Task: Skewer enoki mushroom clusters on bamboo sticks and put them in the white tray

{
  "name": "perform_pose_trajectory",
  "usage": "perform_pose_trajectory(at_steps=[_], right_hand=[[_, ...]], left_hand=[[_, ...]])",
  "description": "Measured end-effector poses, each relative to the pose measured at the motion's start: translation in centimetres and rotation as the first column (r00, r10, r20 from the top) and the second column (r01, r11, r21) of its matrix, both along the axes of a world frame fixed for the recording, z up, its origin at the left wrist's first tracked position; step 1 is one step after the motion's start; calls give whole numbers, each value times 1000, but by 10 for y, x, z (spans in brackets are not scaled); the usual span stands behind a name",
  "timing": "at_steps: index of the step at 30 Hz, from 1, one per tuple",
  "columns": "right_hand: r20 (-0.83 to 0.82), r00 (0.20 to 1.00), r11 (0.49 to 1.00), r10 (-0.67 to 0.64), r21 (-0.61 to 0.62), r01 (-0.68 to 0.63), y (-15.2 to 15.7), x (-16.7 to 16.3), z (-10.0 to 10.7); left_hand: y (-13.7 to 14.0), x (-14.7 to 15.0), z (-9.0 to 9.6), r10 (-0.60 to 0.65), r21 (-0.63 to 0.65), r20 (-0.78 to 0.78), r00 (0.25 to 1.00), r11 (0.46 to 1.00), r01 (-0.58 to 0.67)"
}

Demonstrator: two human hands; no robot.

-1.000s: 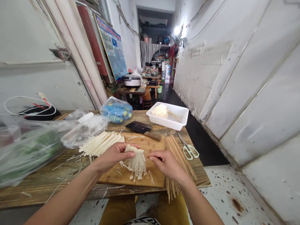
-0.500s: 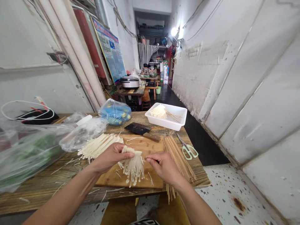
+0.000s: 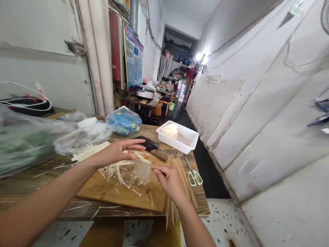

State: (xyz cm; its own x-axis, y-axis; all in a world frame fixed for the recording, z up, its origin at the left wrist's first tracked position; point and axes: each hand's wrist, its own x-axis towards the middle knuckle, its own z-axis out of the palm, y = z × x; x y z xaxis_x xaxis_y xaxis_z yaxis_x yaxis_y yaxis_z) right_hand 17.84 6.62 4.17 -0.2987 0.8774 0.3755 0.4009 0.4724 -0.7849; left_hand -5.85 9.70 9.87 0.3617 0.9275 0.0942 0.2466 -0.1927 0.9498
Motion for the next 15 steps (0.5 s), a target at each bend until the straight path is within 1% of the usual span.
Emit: perform_pose_trajectory(at_steps=[1,2,3,4,5,6,7,8,9,10,11,12,13,14,15], right_hand=[[31,999,998,-35,47,33,1,0,0],[50,996,994,-77,88,72,1,0,0],[60,991,987,-117,118,109,2,0,0],[60,986,980,-153,137,144,3,0,-1],[59,981,974,-183,148,173,4,0,-1],[62,976,967,-211,156,199,5,0,-1],[73,968,960,-240,166,226,6,0,-2],[90,959,952,-269,177,250,6,0,-3],[114,949,944,-295,188,271,6,-1,-5],[143,937,937,-318,196,288,6,-2,-9],[180,925,933,-334,202,297,5,-4,-14],[223,912,931,-345,204,302,4,-7,-22],[270,897,932,-350,201,303,2,-11,-31],[320,881,934,-350,195,300,-1,-16,-41],[369,863,937,-344,189,293,-4,-21,-51]], left_hand=[[-3,-2,4,62,106,-45,997,993,-57],[-8,-3,7,151,224,-79,985,966,-130],[-12,-3,7,255,335,-94,962,918,-210],[-17,-3,5,358,416,-90,929,861,-291],[-21,-2,1,438,453,-79,895,816,-359],[-25,-1,-7,472,444,-82,878,806,-392],[-29,2,-17,461,389,-91,883,833,-394],[-32,5,-30,409,297,-98,907,882,-366],[-34,9,-44,328,184,-90,940,933,-308],[-37,13,-59,275,83,-51,960,959,-271],[-40,18,-74,258,29,-27,966,966,-257],[-43,21,-89,291,44,-33,956,956,-290],[-47,25,-103,359,135,-69,931,928,-348],[-51,26,-116,430,272,-118,895,881,-387],[-55,27,-128,494,426,-160,855,816,-391]])
